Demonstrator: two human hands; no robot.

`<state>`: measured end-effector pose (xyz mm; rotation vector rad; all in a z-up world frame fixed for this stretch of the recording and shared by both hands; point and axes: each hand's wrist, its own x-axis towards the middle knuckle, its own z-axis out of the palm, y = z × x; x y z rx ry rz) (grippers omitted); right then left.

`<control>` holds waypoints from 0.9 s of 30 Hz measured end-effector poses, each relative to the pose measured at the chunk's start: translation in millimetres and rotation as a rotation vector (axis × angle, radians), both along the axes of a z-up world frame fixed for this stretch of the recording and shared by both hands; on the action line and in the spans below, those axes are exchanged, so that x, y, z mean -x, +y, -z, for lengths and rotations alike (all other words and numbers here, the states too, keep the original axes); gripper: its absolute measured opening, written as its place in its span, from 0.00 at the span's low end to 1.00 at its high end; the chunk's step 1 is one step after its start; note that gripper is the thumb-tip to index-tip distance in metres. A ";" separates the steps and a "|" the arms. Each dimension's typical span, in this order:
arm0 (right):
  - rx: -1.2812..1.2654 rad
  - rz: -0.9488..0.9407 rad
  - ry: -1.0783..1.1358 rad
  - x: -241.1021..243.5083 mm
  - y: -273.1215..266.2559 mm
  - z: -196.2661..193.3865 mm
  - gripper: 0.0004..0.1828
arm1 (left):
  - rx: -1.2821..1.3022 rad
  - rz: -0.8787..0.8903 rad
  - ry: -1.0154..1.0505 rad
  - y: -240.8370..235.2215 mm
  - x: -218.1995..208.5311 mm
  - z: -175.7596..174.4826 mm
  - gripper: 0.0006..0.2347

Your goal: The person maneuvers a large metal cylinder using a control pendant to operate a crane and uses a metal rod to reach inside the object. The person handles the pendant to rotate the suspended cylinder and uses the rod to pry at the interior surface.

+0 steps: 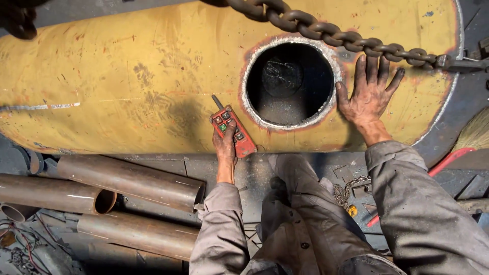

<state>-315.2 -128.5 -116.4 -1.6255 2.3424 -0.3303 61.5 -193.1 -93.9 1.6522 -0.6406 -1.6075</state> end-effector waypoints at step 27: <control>0.054 0.011 -0.058 0.6 -0.9 -3.7 0.39 | 0.055 -0.040 0.068 3.4 -1.4 4.8 0.15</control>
